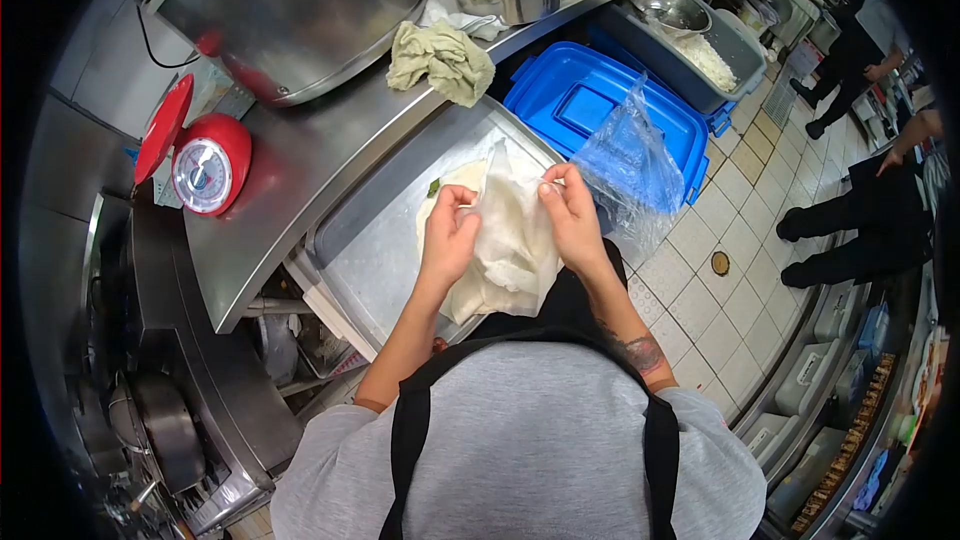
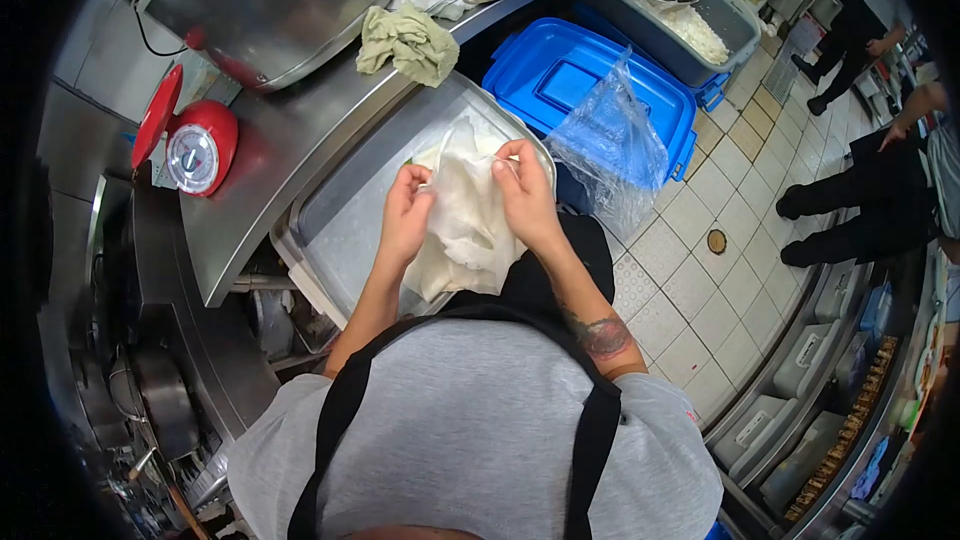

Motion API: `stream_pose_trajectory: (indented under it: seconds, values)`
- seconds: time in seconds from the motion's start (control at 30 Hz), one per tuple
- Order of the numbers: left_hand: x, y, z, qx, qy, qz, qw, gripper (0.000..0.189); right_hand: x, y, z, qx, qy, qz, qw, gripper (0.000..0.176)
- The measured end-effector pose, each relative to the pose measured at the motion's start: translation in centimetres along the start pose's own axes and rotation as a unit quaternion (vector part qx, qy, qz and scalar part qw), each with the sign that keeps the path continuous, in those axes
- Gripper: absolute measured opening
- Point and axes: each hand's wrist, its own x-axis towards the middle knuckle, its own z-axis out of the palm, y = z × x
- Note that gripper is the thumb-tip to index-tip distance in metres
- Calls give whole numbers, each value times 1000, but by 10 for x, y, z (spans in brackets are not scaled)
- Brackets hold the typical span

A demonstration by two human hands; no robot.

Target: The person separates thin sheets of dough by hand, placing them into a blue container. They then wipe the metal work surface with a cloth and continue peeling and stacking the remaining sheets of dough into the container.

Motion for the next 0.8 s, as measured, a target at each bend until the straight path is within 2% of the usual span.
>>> stream_pose_trajectory:
  seconds: [0.03, 0.07, 0.1, 0.13, 0.17, 0.2, 0.23, 0.27, 0.3, 0.33, 0.37, 0.43, 0.53, 0.57, 0.67, 0.77, 0.8]
  values:
    - [0, 9, 7, -18, -6, 6, 1000, 15, -1, 1, 7, 7, -2, -10, 1000, 10]
    - [-3, 20, 14, -57, 1, -40, 998, 14, -2, 3, 16, 14, -3, -21, 1000, 10]
    - [-2, 22, 15, -8, -5, -24, 1000, 14, -2, 4, 22, 20, -4, -31, 999, 11]
    - [1, 23, 16, 40, -12, -9, 999, 15, -1, 8, 26, 56, -7, -33, 998, 23]
    - [4, 25, 16, 89, -19, 7, 996, 15, -2, 8, 26, 6, -8, -72, 997, 26]
    - [6, 27, 12, 134, -34, -14, 990, 15, -2, 5, 25, -45, -9, -111, 993, 29]
    - [7, 26, 7, 132, -23, -9, 991, 14, -3, -5, 25, -96, -8, -151, 984, 33]
    - [8, 21, 3, 130, -14, -4, 991, 13, -6, -20, 19, -191, 4, -152, 970, 42]
    - [8, 17, 1, 128, -7, 0, 992, 11, -4, -18, 10, -194, 27, -120, 973, 36]
    - [7, 14, 1, 28, 28, -14, 999, 9, 0, -12, 1, -196, 50, -87, 975, 30]
    - [6, 14, -2, 32, 44, -21, 998, 9, 4, -6, -9, -198, 73, -53, 976, 24]
    - [4, 14, -14, 40, 79, -32, 996, 10, 15, 4, -25, -69, 188, -71, 977, 11]
    - [-8, 0, -18, 24, 99, -16, 995, 8, 19, 3, -39, 20, 224, -78, 971, 8]
    - [-11, -4, -18, 25, 106, -10, 994, 7, 20, 1, -38, 48, 189, -72, 978, 9]
    - [-20, 16, -13, -64, 39, -73, 994, 14, 14, -7, -32, 92, 77, -53, 991, 12]
    - [-21, 12, -16, 70, -67, -43, 994, 30, 9, -7, -16, 49, -29, -57, 997, 16]
    - [-18, 15, -10, 77, -71, -16, 994, 35, 8, -7, -7, 24, -50, -71, 996, 17]
